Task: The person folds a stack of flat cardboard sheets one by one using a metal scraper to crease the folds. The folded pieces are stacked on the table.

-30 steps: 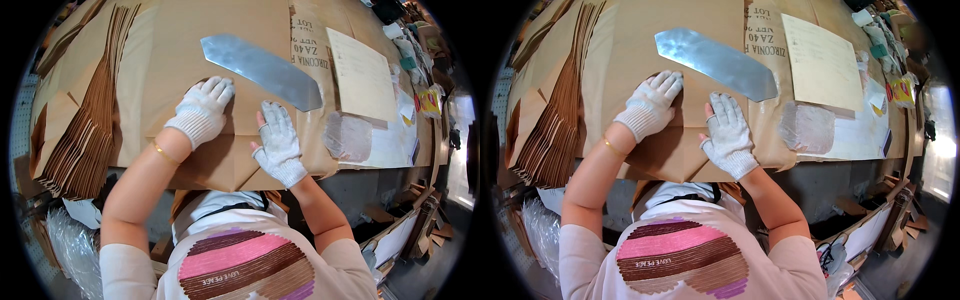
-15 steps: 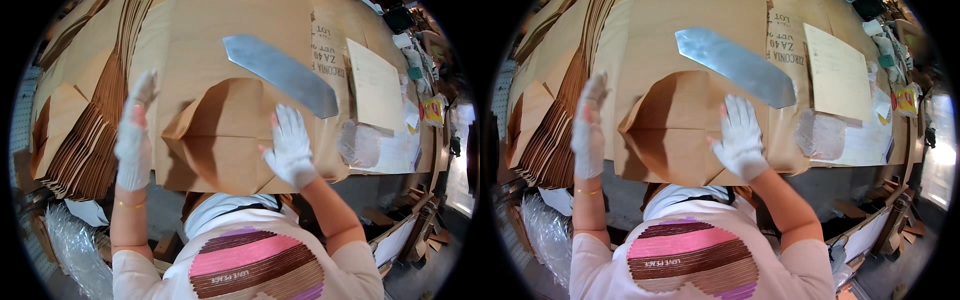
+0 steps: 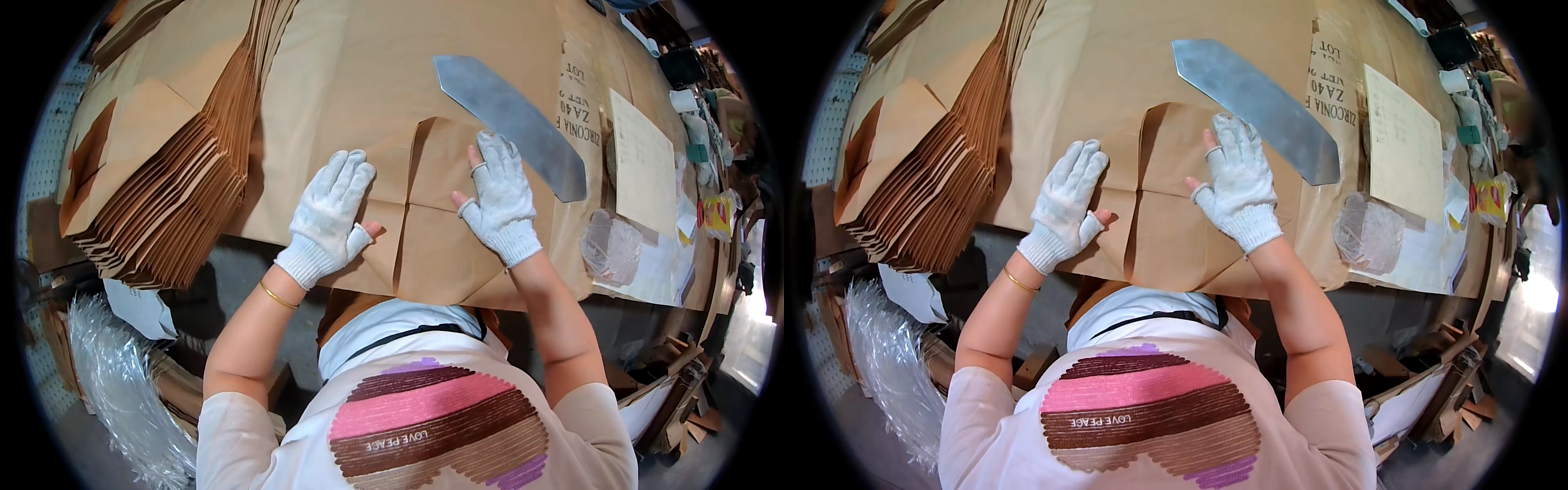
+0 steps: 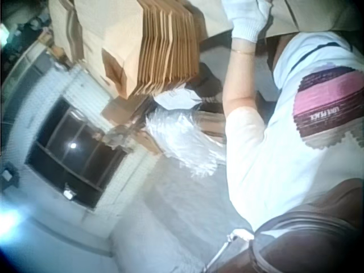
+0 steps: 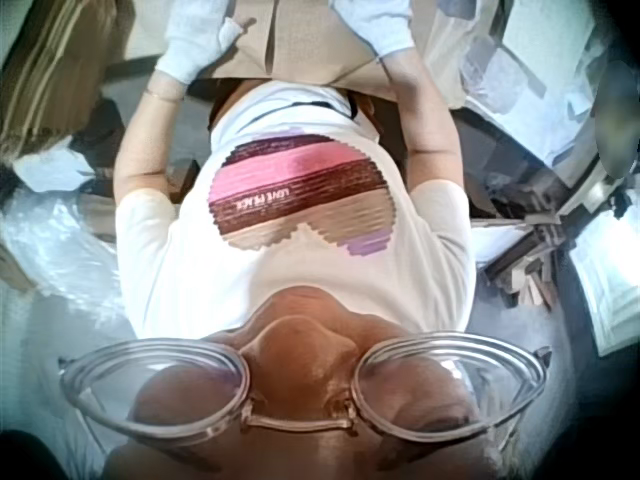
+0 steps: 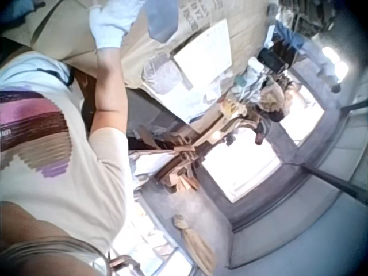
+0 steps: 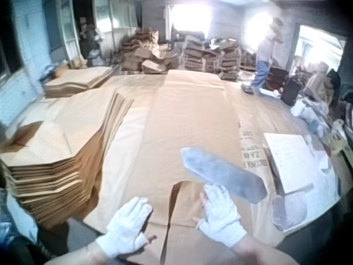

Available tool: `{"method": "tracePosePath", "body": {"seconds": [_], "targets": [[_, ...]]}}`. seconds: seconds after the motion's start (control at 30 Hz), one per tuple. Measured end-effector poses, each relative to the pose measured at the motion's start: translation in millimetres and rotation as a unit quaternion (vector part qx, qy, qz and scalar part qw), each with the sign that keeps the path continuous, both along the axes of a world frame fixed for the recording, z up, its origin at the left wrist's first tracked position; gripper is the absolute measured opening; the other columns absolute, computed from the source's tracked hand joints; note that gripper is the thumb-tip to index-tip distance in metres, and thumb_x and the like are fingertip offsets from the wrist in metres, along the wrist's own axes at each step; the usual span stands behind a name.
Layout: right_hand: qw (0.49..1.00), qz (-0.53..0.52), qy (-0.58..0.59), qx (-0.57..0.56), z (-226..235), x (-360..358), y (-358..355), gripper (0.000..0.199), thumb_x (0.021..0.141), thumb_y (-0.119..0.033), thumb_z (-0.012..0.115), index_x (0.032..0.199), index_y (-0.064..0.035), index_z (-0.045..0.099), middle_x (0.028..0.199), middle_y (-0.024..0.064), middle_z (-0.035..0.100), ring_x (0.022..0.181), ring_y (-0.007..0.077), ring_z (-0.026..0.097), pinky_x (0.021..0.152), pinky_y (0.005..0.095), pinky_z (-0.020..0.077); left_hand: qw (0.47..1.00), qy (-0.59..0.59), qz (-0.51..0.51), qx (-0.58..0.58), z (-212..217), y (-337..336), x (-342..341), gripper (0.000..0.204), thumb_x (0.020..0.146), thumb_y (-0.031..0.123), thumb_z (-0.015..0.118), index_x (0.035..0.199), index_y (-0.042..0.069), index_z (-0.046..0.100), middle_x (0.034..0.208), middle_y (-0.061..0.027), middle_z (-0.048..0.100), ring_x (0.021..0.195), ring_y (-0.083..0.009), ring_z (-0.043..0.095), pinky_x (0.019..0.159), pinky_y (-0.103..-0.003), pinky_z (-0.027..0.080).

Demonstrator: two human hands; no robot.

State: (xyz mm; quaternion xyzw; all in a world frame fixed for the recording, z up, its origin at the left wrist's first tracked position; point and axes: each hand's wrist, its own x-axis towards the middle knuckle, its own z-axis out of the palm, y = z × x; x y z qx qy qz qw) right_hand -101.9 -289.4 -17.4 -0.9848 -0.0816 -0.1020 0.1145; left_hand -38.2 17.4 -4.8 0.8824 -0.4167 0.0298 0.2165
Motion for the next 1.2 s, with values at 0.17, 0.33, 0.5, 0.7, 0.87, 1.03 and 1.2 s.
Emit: {"method": "tracePosePath", "body": {"seconds": [0.17,0.33,0.5,0.7,0.87,1.03,1.2], "targets": [[1.0,0.0,-0.005,-0.002,2.6,1.3,1.4,0.076,0.083,-0.038,0.076,0.143,0.0028,0.054,0.156,0.0245,0.042,0.147,0.0424,0.037,0.125,0.0539,0.0263,0.999,-0.002,0.032,0.041,4.6,-10.0,-6.1,0.093,0.078,0.043,0.08,0.153,0.003,0.041,0.158,-0.0226,0.041,0.148,-0.0455,0.035,0.119,-0.052,0.034],[0.989,0.017,-0.004,0.149,-5.3,-1.5,-22.6,0.073,0.083,-0.033,0.076,0.143,0.0028,0.054,0.15,0.0243,0.051,0.143,0.0394,0.044,0.123,0.0491,0.0313,0.994,0.001,0.064,0.087,11.7,-25.6,-13.3,0.093,0.074,0.044,0.083,0.149,0.005,0.045,0.155,-0.0236,0.041,0.146,-0.0462,0.034,0.119,-0.054,0.032],[0.944,-0.307,0.014,0.12,27.1,17.0,-82.3,0.077,0.083,-0.036,0.079,0.145,0.0017,0.052,0.148,0.0236,0.055,0.139,0.0399,0.049,0.119,0.0452,0.0367,0.992,-0.015,0.067,0.105,11.9,-29.7,-13.1,0.093,0.073,0.049,0.082,0.148,0.007,0.047,0.153,-0.0261,0.042,0.145,-0.047,0.035,0.118,-0.055,0.032],[0.916,-0.383,0.116,0.033,54.3,27.4,-94.8,0.064,0.08,-0.043,0.083,0.127,-0.0047,0.064,0.122,0.0172,0.07,0.115,0.0357,0.066,0.096,0.0449,0.0511,0.998,-0.015,-0.049,0.043,12.3,-76.3,24.5,0.089,0.073,0.055,0.079,0.141,0.006,0.051,0.15,-0.0265,0.045,0.142,-0.0482,0.038,0.118,-0.056,0.034],[0.913,-0.326,0.018,0.243,72.5,5.6,-78.0,0.03,0.084,-0.027,0.081,0.1,-0.0048,0.069,0.093,0.013,0.073,0.079,0.0282,0.068,0.076,0.0376,0.0546,0.998,-0.055,0.01,0.017,8.6,-87.6,29.9,0.078,0.077,0.05,0.078,0.135,0.002,0.055,0.141,-0.0209,0.053,0.138,-0.0413,0.043,0.117,-0.049,0.036],[0.926,-0.215,0.183,0.251,47.6,-33.4,-32.0,0.018,0.086,-0.021,0.078,0.093,-0.0058,0.072,0.083,0.0117,0.073,0.075,0.0256,0.069,0.073,0.0353,0.0543,0.987,0.019,0.093,0.128,22.4,-31.2,-9.0,0.067,0.08,0.036,0.077,0.132,-0.001,0.057,0.137,-0.0191,0.057,0.135,-0.0411,0.047,0.116,-0.051,0.037],[0.953,-0.187,0.141,0.191,30.3,-18.2,-21.4,0.018,0.085,-0.024,0.077,0.089,-0.0073,0.071,0.086,0.0124,0.075,0.08,0.031,0.072,0.074,0.0396,0.0555,0.994,0.003,0.112,0.016,27.4,18.1,-35.1,0.065,0.074,0.027,0.08,0.127,-0.004,0.059,0.137,-0.0223,0.057,0.135,-0.0424,0.049,0.116,-0.052,0.04]]}}
